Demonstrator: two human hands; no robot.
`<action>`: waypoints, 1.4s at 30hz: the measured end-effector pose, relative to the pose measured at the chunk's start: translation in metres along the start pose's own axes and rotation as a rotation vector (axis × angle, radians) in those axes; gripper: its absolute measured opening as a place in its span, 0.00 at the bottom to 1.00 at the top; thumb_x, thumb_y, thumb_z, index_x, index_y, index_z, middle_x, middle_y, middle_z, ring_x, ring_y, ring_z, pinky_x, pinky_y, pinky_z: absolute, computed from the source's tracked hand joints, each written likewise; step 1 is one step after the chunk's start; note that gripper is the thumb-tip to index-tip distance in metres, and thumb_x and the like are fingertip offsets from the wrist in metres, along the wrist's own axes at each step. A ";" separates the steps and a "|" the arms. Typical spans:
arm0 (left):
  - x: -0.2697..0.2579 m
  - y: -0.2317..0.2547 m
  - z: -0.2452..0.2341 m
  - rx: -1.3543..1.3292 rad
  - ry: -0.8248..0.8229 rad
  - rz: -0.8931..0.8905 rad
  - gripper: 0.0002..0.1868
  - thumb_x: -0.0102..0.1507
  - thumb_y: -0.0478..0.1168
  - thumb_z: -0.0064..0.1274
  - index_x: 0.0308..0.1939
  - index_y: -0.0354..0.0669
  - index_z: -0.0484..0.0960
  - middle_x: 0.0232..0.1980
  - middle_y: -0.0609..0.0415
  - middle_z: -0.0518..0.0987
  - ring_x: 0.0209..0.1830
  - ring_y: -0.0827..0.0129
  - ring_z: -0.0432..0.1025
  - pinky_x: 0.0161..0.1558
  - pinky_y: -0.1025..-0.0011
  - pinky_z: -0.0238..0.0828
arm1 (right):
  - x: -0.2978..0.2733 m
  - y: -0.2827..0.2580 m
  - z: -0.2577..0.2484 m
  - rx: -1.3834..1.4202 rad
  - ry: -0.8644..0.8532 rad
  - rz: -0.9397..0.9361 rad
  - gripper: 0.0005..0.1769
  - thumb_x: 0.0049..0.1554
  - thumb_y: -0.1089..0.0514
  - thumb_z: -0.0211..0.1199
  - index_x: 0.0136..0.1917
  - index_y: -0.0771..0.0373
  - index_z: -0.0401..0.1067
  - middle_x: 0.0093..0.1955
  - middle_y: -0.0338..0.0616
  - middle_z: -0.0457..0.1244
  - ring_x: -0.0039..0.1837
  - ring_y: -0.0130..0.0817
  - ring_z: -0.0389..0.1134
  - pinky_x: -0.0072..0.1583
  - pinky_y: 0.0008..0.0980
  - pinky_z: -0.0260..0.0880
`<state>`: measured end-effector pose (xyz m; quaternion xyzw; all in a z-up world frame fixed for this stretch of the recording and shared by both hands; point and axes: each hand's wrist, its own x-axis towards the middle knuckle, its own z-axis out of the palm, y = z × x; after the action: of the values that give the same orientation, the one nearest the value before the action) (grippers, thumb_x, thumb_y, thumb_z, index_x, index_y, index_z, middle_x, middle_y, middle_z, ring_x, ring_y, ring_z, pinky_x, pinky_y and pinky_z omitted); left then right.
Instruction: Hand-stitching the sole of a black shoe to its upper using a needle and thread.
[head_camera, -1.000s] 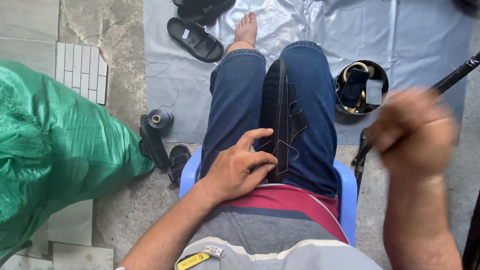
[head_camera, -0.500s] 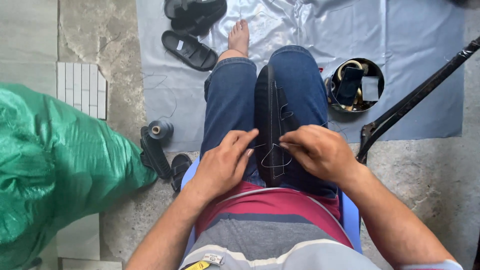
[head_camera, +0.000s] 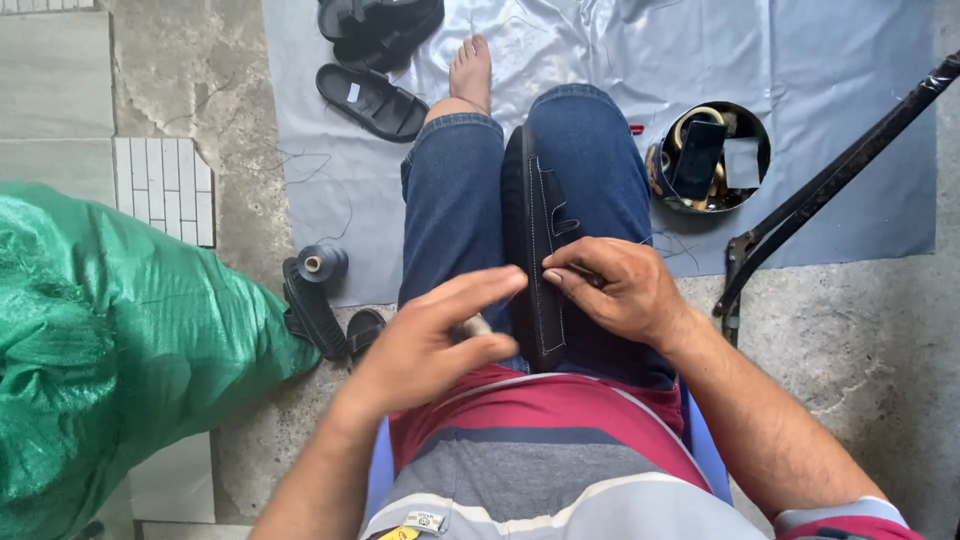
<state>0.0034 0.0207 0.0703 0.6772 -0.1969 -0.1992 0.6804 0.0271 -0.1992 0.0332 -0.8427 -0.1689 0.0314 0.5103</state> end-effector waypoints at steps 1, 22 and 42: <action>0.000 -0.008 0.007 0.305 0.050 -0.096 0.25 0.54 0.47 0.54 0.55 0.49 0.72 0.55 0.45 0.72 0.46 0.50 0.72 0.42 0.53 0.68 | 0.001 -0.001 -0.001 0.008 0.003 -0.002 0.03 0.49 0.62 0.62 0.40 0.60 0.73 0.26 0.47 0.62 0.30 0.44 0.64 0.34 0.36 0.63; -0.022 -0.044 -0.048 0.304 0.451 -0.282 0.12 0.63 0.44 0.46 0.28 0.45 0.80 0.42 0.46 0.78 0.41 0.59 0.72 0.42 0.65 0.66 | -0.005 -0.041 -0.046 -0.176 -0.334 0.106 0.15 0.51 0.57 0.56 0.51 0.63 0.67 0.46 0.53 0.64 0.44 0.55 0.67 0.42 0.50 0.67; 0.014 -0.040 0.006 0.722 0.162 0.062 0.36 0.57 0.47 0.55 0.66 0.53 0.58 0.62 0.46 0.66 0.47 0.56 0.71 0.45 0.62 0.64 | 0.018 -0.024 -0.043 -0.526 -0.557 0.000 0.18 0.47 0.58 0.57 0.51 0.44 0.74 0.39 0.34 0.64 0.39 0.33 0.67 0.39 0.31 0.68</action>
<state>0.0118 0.0085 0.0308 0.8808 -0.2206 -0.0419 0.4168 0.0475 -0.2200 0.0771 -0.9039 -0.3036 0.2148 0.2112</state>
